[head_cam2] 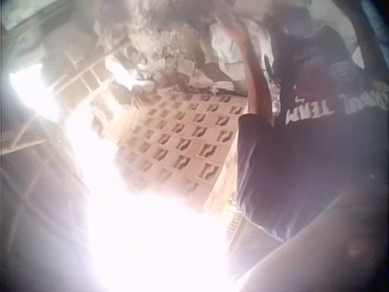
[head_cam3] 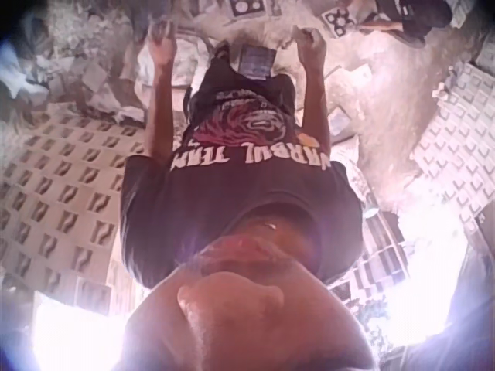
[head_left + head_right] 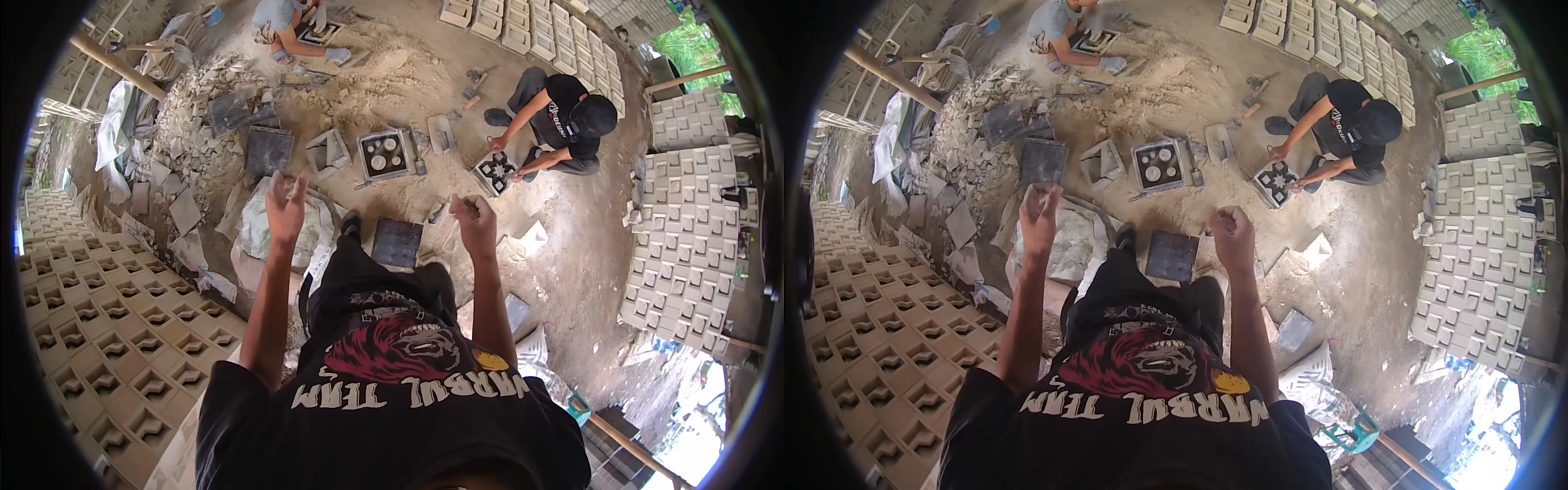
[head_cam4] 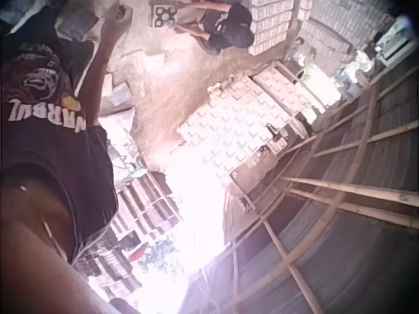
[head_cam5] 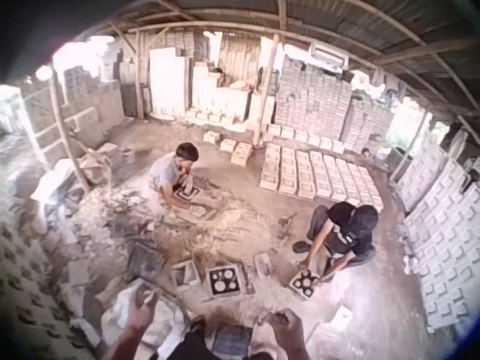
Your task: The person uses a small tool to apply material inside circular indents of a mold and then moves a square plate.
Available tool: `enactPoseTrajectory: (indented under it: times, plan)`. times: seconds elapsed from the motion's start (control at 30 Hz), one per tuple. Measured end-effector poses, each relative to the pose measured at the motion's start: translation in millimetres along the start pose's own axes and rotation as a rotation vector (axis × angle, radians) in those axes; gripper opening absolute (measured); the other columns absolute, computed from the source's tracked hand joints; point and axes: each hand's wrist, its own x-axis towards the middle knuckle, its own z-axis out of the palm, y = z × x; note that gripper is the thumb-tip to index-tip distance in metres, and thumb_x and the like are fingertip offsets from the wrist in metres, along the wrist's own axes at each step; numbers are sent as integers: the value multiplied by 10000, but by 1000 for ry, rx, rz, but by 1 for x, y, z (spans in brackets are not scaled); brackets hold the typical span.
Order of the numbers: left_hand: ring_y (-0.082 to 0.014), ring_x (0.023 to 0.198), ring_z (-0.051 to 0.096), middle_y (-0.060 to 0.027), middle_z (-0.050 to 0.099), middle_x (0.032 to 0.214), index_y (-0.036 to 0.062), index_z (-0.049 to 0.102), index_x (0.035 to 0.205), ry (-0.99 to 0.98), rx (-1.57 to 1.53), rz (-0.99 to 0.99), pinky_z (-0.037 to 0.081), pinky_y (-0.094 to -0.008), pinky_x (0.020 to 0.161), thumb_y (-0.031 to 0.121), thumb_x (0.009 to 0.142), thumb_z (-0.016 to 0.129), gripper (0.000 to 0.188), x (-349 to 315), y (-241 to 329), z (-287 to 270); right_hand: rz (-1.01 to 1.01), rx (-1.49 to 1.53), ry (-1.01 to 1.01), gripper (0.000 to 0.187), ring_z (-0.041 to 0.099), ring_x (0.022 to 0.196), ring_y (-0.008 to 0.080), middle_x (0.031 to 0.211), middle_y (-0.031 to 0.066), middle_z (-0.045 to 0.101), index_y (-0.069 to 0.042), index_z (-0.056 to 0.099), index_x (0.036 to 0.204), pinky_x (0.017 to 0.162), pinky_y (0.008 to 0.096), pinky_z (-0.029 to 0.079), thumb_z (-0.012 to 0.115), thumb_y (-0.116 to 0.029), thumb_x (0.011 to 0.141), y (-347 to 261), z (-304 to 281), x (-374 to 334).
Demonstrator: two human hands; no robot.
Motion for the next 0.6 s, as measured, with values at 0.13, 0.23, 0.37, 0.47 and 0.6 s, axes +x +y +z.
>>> enactPoseTrajectory:
  times: [0.13, 0.23, 0.37, 0.47, 0.6]
  plan:
    - [-71, 778, 509, -2, 594, 855, 9, 577, 903, -87, -150, 11, 431, -237, 710, 172, 930, 640, 176, 60, 5, -16, -11, 6, 108, 292, 614, 731, 77, 778, 63, 679, 21, 616, 869, 684, 225, 471, 670, -261, 926, -36, 10, 18]
    - [-57, 786, 494, 14, 580, 848, 23, 586, 884, -53, -182, 24, 416, -229, 723, 143, 929, 635, 137, 81, 13, -13, -10, -66, 163, 307, 623, 733, 88, 777, 67, 680, 23, 628, 888, 703, 231, 484, 675, -279, 922, -42, 2, 29]
    - [-61, 788, 482, 19, 567, 836, 25, 596, 882, -1, -255, -20, 411, -231, 739, 167, 926, 640, 155, 93, -5, -9, 15, -105, 219, 332, 623, 730, 95, 777, 71, 681, 21, 627, 883, 707, 246, 489, 656, -306, 931, -55, 2, 44]
    - [-63, 756, 515, 6, 590, 797, 11, 591, 916, -6, -174, -79, 430, -237, 701, 186, 931, 639, 182, 91, -18, -2, 13, -128, 224, 334, 622, 732, 96, 777, 70, 680, 18, 628, 881, 707, 249, 489, 652, -311, 932, -64, -1, 57]
    - [-92, 813, 559, -34, 622, 861, 0, 584, 993, -59, -229, -113, 449, -245, 752, 178, 931, 638, 196, 98, -31, 8, -2, -159, 185, 334, 615, 727, 94, 771, 60, 673, 16, 630, 880, 713, 248, 487, 650, -313, 931, -63, -6, 89]
